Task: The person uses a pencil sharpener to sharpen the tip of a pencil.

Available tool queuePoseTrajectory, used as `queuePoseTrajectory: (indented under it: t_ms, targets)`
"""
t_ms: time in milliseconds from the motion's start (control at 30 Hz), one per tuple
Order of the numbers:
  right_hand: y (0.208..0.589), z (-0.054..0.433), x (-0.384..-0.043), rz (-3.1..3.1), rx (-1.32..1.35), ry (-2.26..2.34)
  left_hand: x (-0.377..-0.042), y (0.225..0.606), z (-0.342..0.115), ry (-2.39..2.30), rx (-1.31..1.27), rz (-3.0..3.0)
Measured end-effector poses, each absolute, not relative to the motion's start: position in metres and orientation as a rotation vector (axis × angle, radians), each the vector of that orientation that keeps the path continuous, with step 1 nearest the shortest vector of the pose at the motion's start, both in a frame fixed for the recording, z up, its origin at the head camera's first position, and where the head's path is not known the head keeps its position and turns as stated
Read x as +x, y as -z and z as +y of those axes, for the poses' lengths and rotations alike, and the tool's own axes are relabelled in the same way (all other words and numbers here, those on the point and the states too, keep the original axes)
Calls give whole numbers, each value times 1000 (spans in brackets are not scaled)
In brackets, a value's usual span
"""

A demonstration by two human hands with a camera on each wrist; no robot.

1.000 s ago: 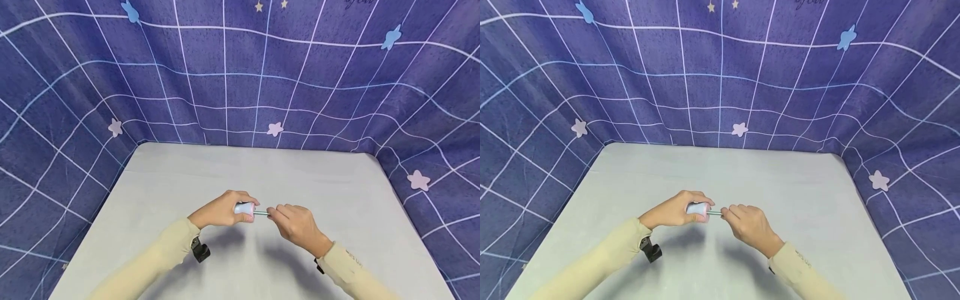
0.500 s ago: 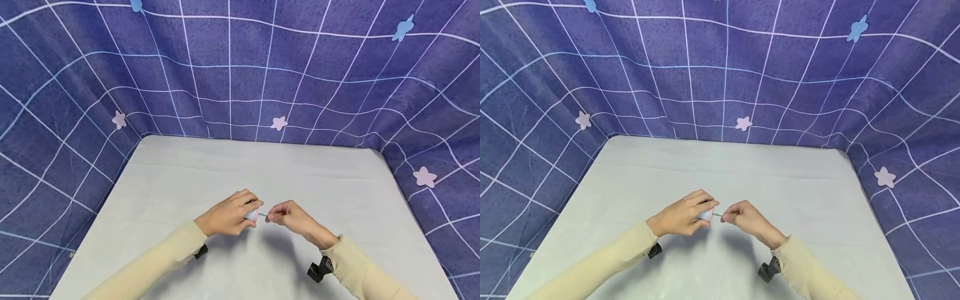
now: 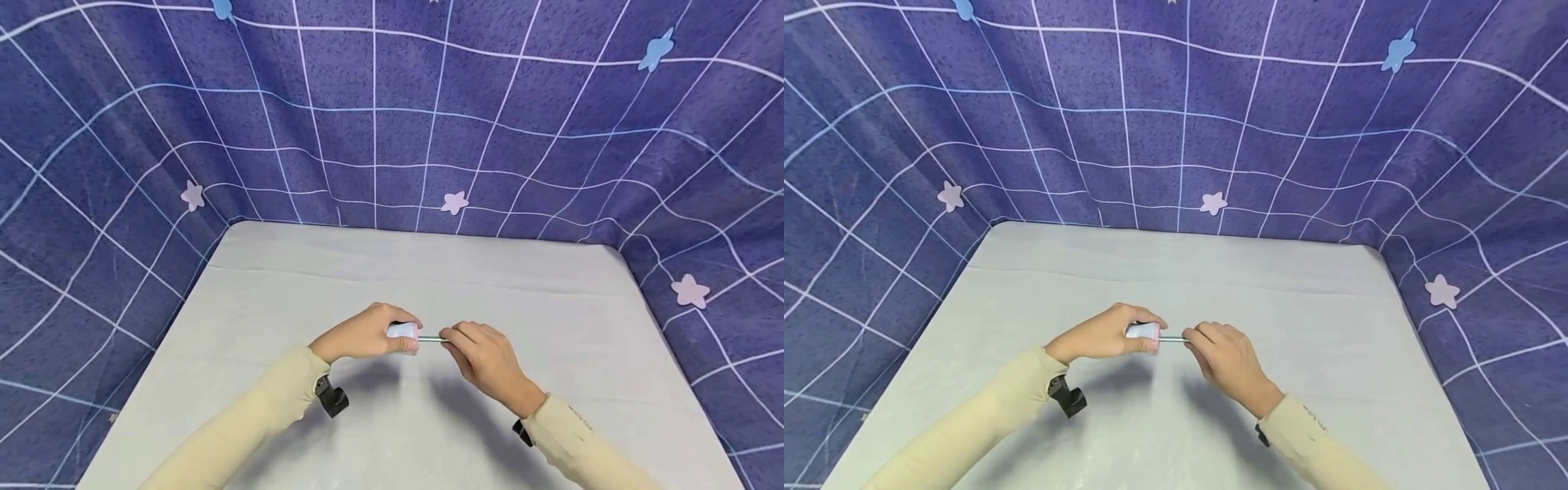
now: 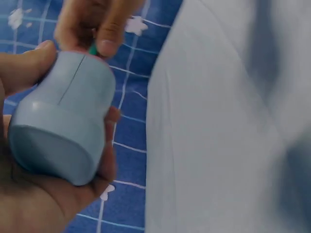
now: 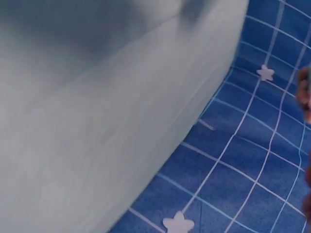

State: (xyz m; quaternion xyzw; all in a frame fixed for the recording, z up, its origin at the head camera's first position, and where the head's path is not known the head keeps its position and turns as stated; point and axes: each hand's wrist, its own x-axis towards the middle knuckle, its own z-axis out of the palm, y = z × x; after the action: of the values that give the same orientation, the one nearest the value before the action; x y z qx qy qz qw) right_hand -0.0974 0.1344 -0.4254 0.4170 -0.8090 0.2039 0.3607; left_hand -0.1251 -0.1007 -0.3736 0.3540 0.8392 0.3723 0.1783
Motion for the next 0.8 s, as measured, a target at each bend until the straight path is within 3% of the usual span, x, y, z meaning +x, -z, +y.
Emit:
queuePoseTrajectory:
  t_ms: [400, 600, 800]
  targets:
    - [415, 129, -102, -1645, 1135, -359, -120, 383, -101, -1267, 1005, 2125]
    - [409, 127, -88, -2225, 999, -912, -109, 379, -97, -1023, 1225, 2548]
    - [385, 129, -87, -2991, 451, -1837, -101, 391, -97, -460, 1803, 2908]
